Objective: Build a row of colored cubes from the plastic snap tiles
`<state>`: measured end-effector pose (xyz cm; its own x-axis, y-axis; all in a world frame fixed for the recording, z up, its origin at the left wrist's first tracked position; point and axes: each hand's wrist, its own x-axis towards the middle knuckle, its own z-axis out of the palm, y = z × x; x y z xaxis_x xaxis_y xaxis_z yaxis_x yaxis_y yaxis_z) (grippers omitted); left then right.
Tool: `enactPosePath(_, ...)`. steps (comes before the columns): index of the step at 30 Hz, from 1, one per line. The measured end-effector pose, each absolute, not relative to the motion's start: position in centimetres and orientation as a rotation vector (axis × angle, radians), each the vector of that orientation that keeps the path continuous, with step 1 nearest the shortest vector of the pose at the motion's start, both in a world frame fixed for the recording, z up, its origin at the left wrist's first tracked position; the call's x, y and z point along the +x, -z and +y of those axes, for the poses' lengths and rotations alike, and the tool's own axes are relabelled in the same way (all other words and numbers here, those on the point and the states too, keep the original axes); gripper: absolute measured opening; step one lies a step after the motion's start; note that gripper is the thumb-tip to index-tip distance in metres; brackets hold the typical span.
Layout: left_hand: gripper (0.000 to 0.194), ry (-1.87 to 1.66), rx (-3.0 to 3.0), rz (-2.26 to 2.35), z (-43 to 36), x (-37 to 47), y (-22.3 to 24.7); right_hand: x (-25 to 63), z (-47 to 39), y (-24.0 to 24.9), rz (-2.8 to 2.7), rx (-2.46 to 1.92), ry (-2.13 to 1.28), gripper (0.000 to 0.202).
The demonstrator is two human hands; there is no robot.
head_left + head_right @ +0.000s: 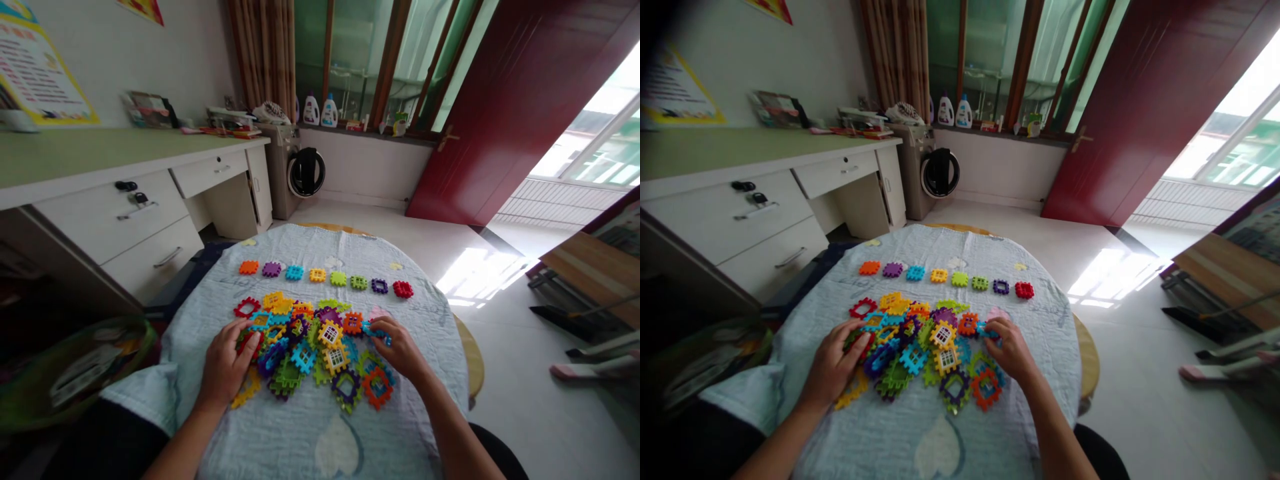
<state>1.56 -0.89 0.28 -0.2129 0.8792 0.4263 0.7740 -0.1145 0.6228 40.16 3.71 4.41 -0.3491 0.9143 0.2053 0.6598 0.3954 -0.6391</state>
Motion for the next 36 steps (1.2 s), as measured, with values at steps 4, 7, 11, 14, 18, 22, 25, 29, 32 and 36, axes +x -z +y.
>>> enactPosePath(4,0.041,-1.239,1.863,1.991,-0.9,1.6,-0.6,40.8,3.1,-4.6,-1.971,-1.408,-0.684,0.018)
enactPosePath(7,0.042,-1.273,1.877,2.006,-0.9,1.6,-0.7,42.0,3.3,-4.3,-1.763,-1.494,-0.693,0.024)
enactPosePath(11,0.045,-1.286,1.891,2.031,-0.9,1.5,-0.8,44.1,4.0,-3.4,-1.571,-1.578,-0.745,0.034)
enactPosePath(14,0.044,-1.27,1.892,2.038,-0.9,1.5,-0.8,45.1,4.4,-2.7,-1.583,-1.675,-0.768,0.033)
enactPosePath(18,0.043,-1.258,1.902,2.035,-0.9,1.5,-0.9,45.3,4.7,-2.3,-1.713,-1.759,-0.523,0.031)
enactPosePath(22,0.042,-1.27,1.904,2.022,-0.8,1.5,-1.0,44.6,4.1,-3.4,-1.899,-1.713,-0.439,0.026)
enactPosePath(25,0.042,-1.269,1.92,2.003,-0.8,1.5,-1.0,43.7,3.2,-4.4,-2.117,-1.662,-0.524,0.017)
enactPosePath(29,0.041,-1.259,1.928,1.997,-0.7,1.5,-1.0,42.2,2.0,-5.0,-2.308,-1.694,-0.498,0.049)
enactPosePath(32,0.04,-1.252,1.922,1.999,-0.8,1.5,-1.0,41.6,1.7,-5.0,-2.341,-1.747,-0.456,0.054)
enactPosePath(36,0.04,-1.252,1.911,2.008,-0.8,1.5,-1.0,42.9,2.3,-4.8,-2.247,-1.611,-0.615,0.04)
